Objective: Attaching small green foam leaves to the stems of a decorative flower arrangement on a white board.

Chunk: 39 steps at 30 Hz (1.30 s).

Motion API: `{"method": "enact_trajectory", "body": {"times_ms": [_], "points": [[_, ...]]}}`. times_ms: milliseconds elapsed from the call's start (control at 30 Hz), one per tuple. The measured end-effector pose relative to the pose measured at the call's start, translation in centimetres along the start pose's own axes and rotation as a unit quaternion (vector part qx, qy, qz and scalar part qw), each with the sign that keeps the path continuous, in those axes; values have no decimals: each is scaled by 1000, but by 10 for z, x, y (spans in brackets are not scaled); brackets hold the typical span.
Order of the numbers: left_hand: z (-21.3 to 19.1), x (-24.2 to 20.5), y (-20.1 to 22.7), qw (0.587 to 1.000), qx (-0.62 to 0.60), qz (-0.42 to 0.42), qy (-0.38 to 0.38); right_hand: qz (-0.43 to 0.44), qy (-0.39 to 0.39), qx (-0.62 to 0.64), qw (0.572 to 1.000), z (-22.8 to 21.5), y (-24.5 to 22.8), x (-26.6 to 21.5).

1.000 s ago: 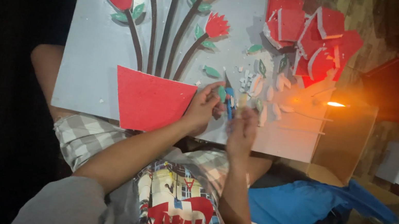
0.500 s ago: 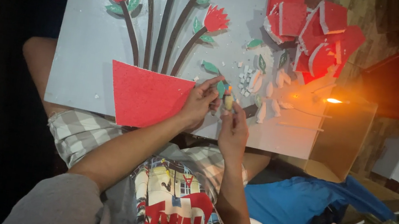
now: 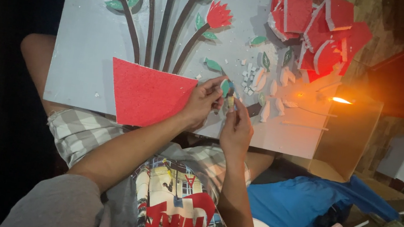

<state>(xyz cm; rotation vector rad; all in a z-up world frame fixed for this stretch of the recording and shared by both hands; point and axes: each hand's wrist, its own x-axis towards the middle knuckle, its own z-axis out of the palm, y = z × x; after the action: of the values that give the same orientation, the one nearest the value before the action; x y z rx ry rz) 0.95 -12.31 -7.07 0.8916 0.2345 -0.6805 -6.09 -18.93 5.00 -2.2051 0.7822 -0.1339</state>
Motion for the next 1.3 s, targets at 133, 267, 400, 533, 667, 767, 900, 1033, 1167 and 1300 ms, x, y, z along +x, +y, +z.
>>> {"method": "enact_trajectory", "body": {"times_ms": [133,267,400,533,667,767,900,1033,1167,1300], "points": [[-2,3,-2,1000,-8,-2,-5,59,-25,73,995,5,9,3],[0,1,2,1000,-14,3,-5,75,-39,76,994,3,-8,4],[0,-2,5,1000,-20,7,-8,54,-41,42,997,0,-14,3],[1,-4,5,1000,-5,15,-7,31,-46,34,998,-2,-9,4],[1,-4,6,1000,4,22,-15,-1,-56,3,998,-2,-10,5],[1,-5,7,1000,5,24,-18,-1,-54,-25,998,-2,-15,4],[2,-8,12,1000,2,18,-12,5,-54,-48,997,0,-10,6],[4,-9,14,1000,15,19,-13,8,-60,-43,997,-2,-14,3],[3,-7,12,1000,13,17,-12,-7,-58,-32,998,-2,-12,3],[3,-8,12,1000,3,12,-11,1,-66,-38,997,-7,-17,3]]}}
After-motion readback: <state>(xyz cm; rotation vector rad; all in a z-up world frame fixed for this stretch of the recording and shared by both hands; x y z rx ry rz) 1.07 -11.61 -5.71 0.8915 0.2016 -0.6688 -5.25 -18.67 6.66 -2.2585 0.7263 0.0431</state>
